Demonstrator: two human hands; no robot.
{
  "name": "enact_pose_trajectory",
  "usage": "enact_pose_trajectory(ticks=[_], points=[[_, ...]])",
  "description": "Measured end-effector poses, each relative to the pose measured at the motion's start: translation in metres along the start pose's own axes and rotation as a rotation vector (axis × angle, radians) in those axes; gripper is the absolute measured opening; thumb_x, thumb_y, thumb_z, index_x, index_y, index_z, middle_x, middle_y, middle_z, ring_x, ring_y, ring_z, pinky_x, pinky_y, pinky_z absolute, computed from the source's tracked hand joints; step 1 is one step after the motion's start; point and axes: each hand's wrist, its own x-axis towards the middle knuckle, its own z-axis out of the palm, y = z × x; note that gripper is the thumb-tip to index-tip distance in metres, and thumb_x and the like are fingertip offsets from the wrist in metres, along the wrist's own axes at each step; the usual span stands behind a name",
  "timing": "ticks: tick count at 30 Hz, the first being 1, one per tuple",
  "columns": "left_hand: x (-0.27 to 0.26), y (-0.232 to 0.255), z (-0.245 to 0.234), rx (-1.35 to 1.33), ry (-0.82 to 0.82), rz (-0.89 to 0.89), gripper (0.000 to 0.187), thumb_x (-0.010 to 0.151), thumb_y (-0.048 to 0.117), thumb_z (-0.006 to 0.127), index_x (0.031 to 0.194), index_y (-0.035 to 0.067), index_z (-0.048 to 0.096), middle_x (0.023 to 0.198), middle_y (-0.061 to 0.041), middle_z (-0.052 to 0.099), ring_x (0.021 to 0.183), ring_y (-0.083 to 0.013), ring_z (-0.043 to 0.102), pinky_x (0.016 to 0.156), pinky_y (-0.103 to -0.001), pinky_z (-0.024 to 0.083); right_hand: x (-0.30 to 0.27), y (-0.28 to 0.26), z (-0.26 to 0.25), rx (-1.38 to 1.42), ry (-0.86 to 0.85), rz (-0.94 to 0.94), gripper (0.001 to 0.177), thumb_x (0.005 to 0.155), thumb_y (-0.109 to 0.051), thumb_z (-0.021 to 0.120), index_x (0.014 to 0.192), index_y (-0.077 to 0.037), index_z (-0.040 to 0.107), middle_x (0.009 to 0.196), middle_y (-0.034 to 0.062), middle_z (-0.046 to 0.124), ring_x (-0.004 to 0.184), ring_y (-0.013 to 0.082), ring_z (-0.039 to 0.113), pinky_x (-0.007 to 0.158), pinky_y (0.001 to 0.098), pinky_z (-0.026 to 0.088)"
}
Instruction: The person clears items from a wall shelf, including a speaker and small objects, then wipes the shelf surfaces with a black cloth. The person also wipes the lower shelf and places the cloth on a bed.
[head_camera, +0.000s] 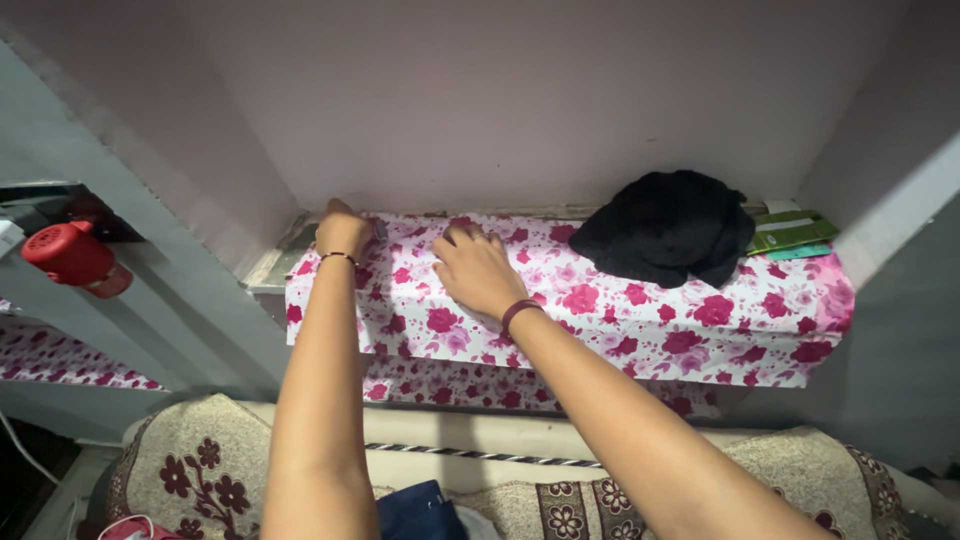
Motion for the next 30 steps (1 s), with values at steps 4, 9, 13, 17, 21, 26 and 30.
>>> enact_pose_trajectory(ticks=[4, 9, 13, 17, 21, 26, 30], points=[[0.000, 0.003, 0.014, 0.106, 0.059, 0.012, 0.050, 0.089, 0.022, 0.070, 0.129, -0.001, 0.051, 0.120, -0.031, 0.066, 0.118, -0.0472, 0.062, 0.097, -0.052, 0.051, -0.002, 0.000, 0.000, -0.012, 0.015, -0.016, 0.032, 0.094, -0.024, 0.054, 0.122, -0.012, 0.063, 0.126, 0.0145, 0.059, 0.124, 0.0344, 0.054, 0.108, 0.0595, 0.038], [-0.002, 0.016, 0.025, 0.096, 0.103, 0.003, 0.062, 0.086, 0.022, 0.073, 0.132, -0.005, 0.042, 0.126, -0.034, 0.060, 0.116, -0.0485, 0.062, 0.097, -0.049, 0.053, -0.001, -0.002, -0.003, -0.012, 0.021, -0.017, 0.032, 0.095, -0.025, 0.054, 0.124, -0.012, 0.062, 0.126, 0.0149, 0.059, 0.124, 0.0348, 0.054, 0.107, 0.0608, 0.038], [-0.003, 0.021, 0.042, 0.094, 0.050, -0.032, 0.076, 0.077, 0.030, 0.083, 0.129, -0.005, 0.040, 0.127, -0.031, 0.060, 0.118, -0.0444, 0.062, 0.099, -0.045, 0.053, -0.002, 0.001, 0.000, -0.013, 0.018, -0.017, 0.033, 0.094, -0.027, 0.054, 0.122, -0.012, 0.063, 0.125, 0.0141, 0.060, 0.123, 0.0346, 0.054, 0.107, 0.0619, 0.037], [0.003, 0.004, 0.064, 0.137, 0.177, 0.143, 0.059, 0.086, 0.022, 0.072, 0.127, -0.008, 0.042, 0.118, -0.035, 0.064, 0.109, -0.0467, 0.066, 0.093, -0.047, 0.055, 0.012, 0.016, 0.015, 0.051, -0.031, 0.036, 0.030, 0.097, -0.028, 0.053, 0.119, -0.013, 0.067, 0.124, 0.0124, 0.061, 0.119, 0.0319, 0.058, 0.103, 0.0590, 0.042], [0.001, -0.020, 0.074, -0.098, 0.190, 0.265, 0.036, 0.097, 0.023, 0.066, 0.120, -0.003, 0.057, 0.115, -0.030, 0.072, 0.110, -0.0447, 0.069, 0.094, -0.049, 0.055, 0.044, 0.057, 0.030, 0.647, -0.217, 0.212, 0.025, 0.097, -0.022, 0.057, 0.115, -0.011, 0.070, 0.121, 0.0116, 0.066, 0.109, 0.0294, 0.065, 0.096, 0.0484, 0.051], [-0.021, -0.020, 0.066, -0.386, 0.272, 0.214, 0.044, 0.085, 0.013, 0.069, 0.120, -0.006, 0.050, 0.109, -0.029, 0.069, 0.106, -0.0427, 0.068, 0.092, -0.046, 0.053, 0.094, 0.095, 0.028, 0.163, -0.069, 0.025, 0.024, 0.093, -0.010, 0.061, 0.113, -0.007, 0.074, 0.116, 0.0123, 0.073, 0.102, 0.0292, 0.070, 0.092, 0.0388, 0.055], [-0.029, -0.013, 0.058, -0.476, 0.295, 0.170, 0.047, 0.083, 0.011, 0.070, 0.120, -0.008, 0.046, 0.106, -0.028, 0.069, 0.104, -0.0411, 0.068, 0.091, -0.044, 0.053, 0.099, 0.081, 0.028, 0.285, -0.005, -0.040, 0.039, 0.082, 0.002, 0.056, 0.116, -0.008, 0.073, 0.118, 0.0106, 0.071, 0.103, 0.0292, 0.070, 0.092, 0.0399, 0.055]])
